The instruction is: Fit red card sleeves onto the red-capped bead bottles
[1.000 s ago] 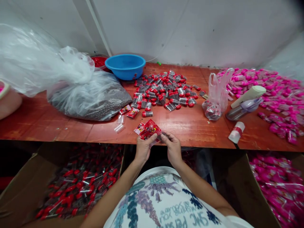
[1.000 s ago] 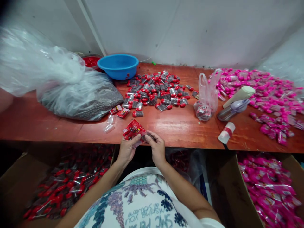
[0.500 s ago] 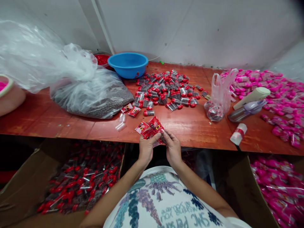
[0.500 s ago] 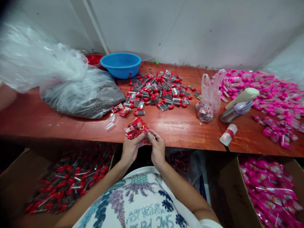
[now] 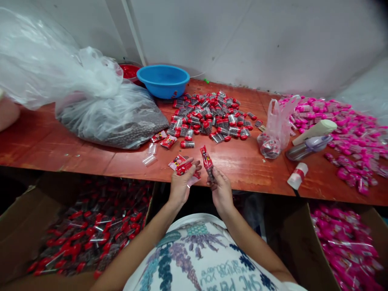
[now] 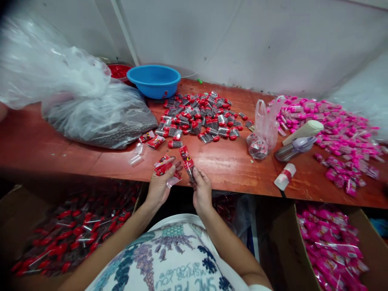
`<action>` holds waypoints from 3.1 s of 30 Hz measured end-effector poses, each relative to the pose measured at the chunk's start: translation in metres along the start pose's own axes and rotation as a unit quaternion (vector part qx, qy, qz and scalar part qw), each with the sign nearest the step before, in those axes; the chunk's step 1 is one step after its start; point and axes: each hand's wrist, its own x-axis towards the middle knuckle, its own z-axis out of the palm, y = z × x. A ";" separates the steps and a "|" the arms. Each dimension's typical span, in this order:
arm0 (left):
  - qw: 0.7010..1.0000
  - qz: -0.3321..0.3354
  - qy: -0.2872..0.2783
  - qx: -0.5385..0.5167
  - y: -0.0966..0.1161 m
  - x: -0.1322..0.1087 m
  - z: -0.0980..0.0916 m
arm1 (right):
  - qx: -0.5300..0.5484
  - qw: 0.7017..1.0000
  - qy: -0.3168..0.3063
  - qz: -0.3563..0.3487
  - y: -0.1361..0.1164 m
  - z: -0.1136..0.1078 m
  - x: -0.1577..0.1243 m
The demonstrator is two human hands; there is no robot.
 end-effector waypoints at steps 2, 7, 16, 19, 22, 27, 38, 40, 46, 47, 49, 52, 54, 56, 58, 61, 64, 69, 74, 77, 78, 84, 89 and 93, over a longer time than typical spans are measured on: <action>1.000 -0.009 0.001 -0.002 0.007 0.005 -0.004 | 0.010 0.999 -0.011 0.034 -0.004 0.000 0.000; 0.996 -0.033 -0.056 0.060 0.016 0.008 -0.007 | 0.012 0.985 -0.066 0.156 -0.004 0.003 -0.002; 0.987 0.040 -0.043 0.150 0.022 0.002 -0.004 | -0.223 0.961 -0.163 -0.023 -0.004 0.002 -0.010; 0.983 0.075 -0.026 0.166 0.022 -0.003 -0.002 | -0.292 0.937 -0.163 -0.102 -0.006 0.000 -0.011; 0.979 0.098 -0.002 0.178 0.019 -0.008 0.001 | -0.316 0.924 -0.156 -0.149 -0.005 -0.001 -0.012; 0.978 0.089 0.006 0.186 0.017 -0.013 0.003 | -0.319 0.922 -0.148 -0.161 -0.003 -0.004 -0.013; 0.983 0.047 -0.052 0.172 0.030 -0.011 0.000 | -0.220 0.954 -0.204 -0.026 -0.010 -0.003 -0.012; 0.983 0.053 -0.048 0.167 0.030 -0.012 0.000 | -0.224 0.952 -0.207 -0.031 -0.009 -0.003 -0.012; 0.978 0.075 -0.013 0.192 0.023 -0.012 0.002 | -0.293 0.933 -0.153 -0.143 -0.001 -0.005 -0.012; 0.979 0.072 -0.012 0.192 0.023 -0.012 0.002 | -0.300 0.931 -0.146 -0.152 -0.001 -0.006 -0.012; 0.980 0.059 -0.020 0.189 0.022 -0.012 0.003 | -0.291 0.935 -0.149 -0.134 -0.001 -0.006 -0.012; 0.980 0.036 -0.048 0.189 0.024 -0.011 0.003 | -0.241 0.951 -0.186 -0.058 -0.003 -0.006 -0.011; 0.980 0.024 -0.062 0.189 0.025 -0.011 0.003 | -0.205 0.958 -0.201 -0.022 -0.004 -0.006 -0.010; 0.979 0.021 -0.069 0.190 0.025 -0.011 0.003 | -0.175 0.964 -0.200 0.001 -0.004 -0.005 -0.009; 0.979 0.024 -0.074 0.189 0.025 -0.012 0.003 | -0.145 0.969 -0.198 0.028 -0.004 -0.005 -0.008; 0.980 0.012 -0.081 0.182 0.023 -0.012 0.002 | -0.113 0.969 -0.209 0.059 -0.006 -0.005 -0.006; 0.987 0.026 -0.061 0.147 0.019 -0.011 0.002 | -0.095 0.971 -0.206 0.070 -0.010 -0.003 -0.005; 0.992 0.045 -0.014 0.115 0.010 -0.015 0.004 | -0.078 0.975 -0.200 0.060 -0.006 -0.001 -0.005; 0.983 0.090 0.023 0.157 0.006 -0.022 0.006 | -0.106 0.982 -0.154 0.005 0.005 -0.002 -0.007; 0.981 0.100 0.027 0.164 0.010 -0.019 0.004 | -0.126 0.980 -0.156 -0.012 0.007 -0.003 -0.007; 0.982 0.098 0.022 0.160 0.012 -0.017 0.003 | -0.128 0.977 -0.168 -0.007 0.006 -0.003 -0.007; 0.983 0.083 0.005 0.164 0.016 -0.012 0.002 | -0.101 0.981 -0.163 0.014 0.007 0.001 -0.009; 0.969 0.132 0.046 0.202 0.006 -0.018 0.007 | -0.084 0.989 -0.118 -0.018 0.017 0.006 -0.016; 0.969 0.127 0.040 0.206 0.001 -0.017 0.004 | -0.137 0.983 -0.107 -0.062 0.017 0.003 -0.012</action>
